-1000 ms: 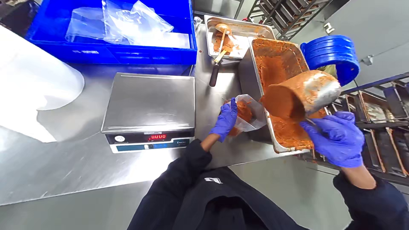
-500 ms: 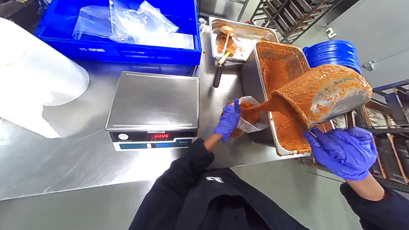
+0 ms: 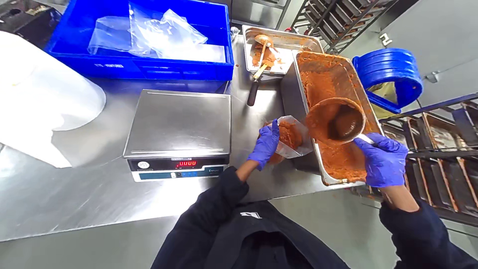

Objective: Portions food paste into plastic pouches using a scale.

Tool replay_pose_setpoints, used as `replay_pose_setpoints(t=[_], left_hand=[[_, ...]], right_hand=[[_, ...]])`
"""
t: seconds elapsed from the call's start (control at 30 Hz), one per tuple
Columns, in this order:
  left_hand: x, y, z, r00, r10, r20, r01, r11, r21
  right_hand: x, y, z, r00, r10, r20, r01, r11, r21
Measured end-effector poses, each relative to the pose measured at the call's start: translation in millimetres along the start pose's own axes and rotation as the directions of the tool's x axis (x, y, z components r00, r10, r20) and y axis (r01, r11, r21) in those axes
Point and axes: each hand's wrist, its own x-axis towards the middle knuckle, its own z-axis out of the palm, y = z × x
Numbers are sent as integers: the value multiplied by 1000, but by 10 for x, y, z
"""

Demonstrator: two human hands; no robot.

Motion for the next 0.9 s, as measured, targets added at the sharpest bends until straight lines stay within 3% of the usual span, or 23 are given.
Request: replay_pose_setpoints(t=[0.2,0.3,0.37,0.43,0.5,0.57,0.6,0.63,0.7,0.77,0.8,0.83,0.9], left_hand=[[19,-33,13,1000,-19,-22,17,997,-70],[3,-52,-2,999,-11,-32,8,997,-80],[13,-83,-27,999,-14,-48,8,993,-117],[21,-163,-85,998,5,-59,-15,985,-173],[52,-218,-138,994,13,-108,-28,990,-142],[90,-188,-202,990,21,-140,-18,1000,23],[114,-154,-239,988,35,-148,-18,994,111],[148,-114,-280,986,57,-156,-31,985,167],[230,-39,-341,981,106,-162,-76,980,182],[358,70,-361,987,116,-113,-91,974,208],[418,163,-367,991,117,-66,-97,963,251],[470,273,-371,993,118,2,-113,940,324],[502,500,-397,977,97,188,-175,867,466]], right_hand=[[46,107,-369,996,74,-50,-53,941,334],[134,204,-677,987,151,-51,-131,949,287],[250,241,-747,951,303,-64,-302,953,29],[370,351,-687,870,493,29,-444,806,-392],[498,598,-509,712,675,194,-398,615,-681],[522,866,-331,554,766,325,-259,530,-808],[509,906,-289,525,766,372,-179,526,-831],[491,846,-293,558,715,421,-110,567,-816],[327,548,-389,732,481,481,-41,737,-674],[-123,186,-354,841,344,417,-155,893,-423],[-418,78,-259,829,348,438,-247,930,-270],[-706,57,-115,767,387,511,-352,921,-169],[-1123,221,327,648,485,588,-563,824,-59]])
